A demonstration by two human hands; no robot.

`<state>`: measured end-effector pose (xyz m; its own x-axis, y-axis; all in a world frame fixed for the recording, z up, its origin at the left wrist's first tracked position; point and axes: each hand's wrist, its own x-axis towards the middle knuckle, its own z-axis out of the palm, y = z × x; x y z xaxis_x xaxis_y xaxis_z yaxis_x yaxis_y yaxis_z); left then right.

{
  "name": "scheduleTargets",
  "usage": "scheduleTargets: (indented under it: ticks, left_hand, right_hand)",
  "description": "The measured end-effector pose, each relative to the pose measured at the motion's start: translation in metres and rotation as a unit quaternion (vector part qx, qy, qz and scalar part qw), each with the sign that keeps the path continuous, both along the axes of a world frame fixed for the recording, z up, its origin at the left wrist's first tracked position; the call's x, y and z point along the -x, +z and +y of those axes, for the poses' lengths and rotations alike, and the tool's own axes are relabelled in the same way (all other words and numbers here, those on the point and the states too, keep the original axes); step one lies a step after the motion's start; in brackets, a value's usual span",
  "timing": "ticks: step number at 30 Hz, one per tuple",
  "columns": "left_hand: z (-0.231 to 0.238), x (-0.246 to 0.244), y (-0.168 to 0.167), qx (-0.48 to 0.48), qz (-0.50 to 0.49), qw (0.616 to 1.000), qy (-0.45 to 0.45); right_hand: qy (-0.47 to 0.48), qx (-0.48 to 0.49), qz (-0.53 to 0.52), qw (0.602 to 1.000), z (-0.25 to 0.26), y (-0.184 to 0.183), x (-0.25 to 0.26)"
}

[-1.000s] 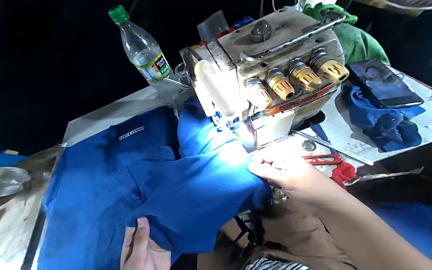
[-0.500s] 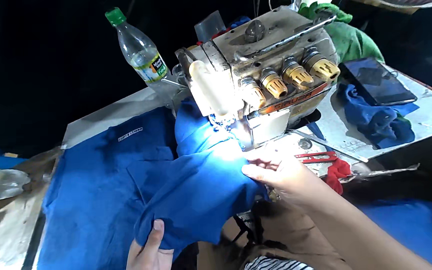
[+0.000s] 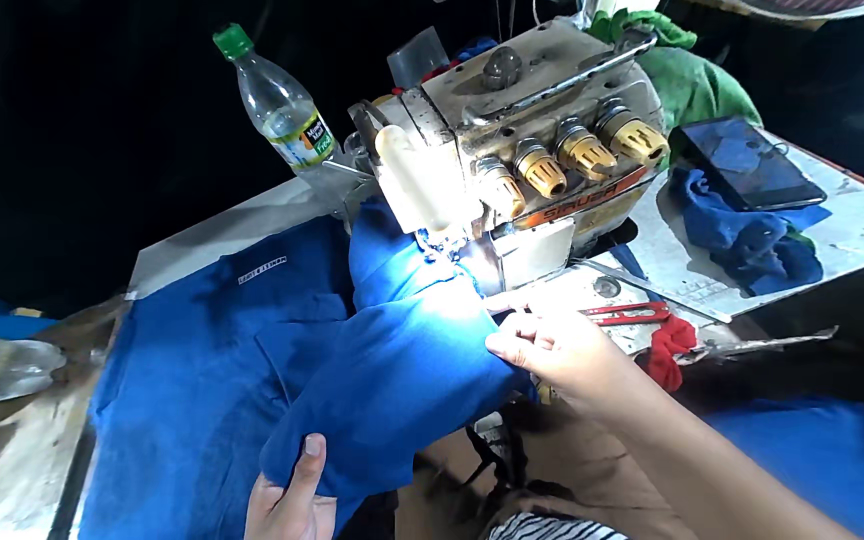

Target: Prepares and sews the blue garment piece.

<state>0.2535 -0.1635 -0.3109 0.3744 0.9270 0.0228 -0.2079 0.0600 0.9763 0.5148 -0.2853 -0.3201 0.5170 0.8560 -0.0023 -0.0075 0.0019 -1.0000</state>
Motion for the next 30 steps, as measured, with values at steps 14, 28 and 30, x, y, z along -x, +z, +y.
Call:
scheduleTargets:
  ticks: [14,28,30]
  left_hand:
    - [0.005,-0.003,-0.006,0.018,-0.028,0.999,-0.041]
    - [0.011,0.017,0.005,0.03,0.067,0.995,-0.064]
    - [0.014,0.018,0.007,0.015,0.076,0.995,-0.062]
  right_hand:
    - [0.066,0.03,0.037,0.997,-0.013,-0.001,0.002]
    - [0.083,0.108,0.003,0.991,-0.046,-0.013,-0.004]
    - [0.085,0.114,-0.003,0.99,-0.05,-0.013,-0.007]
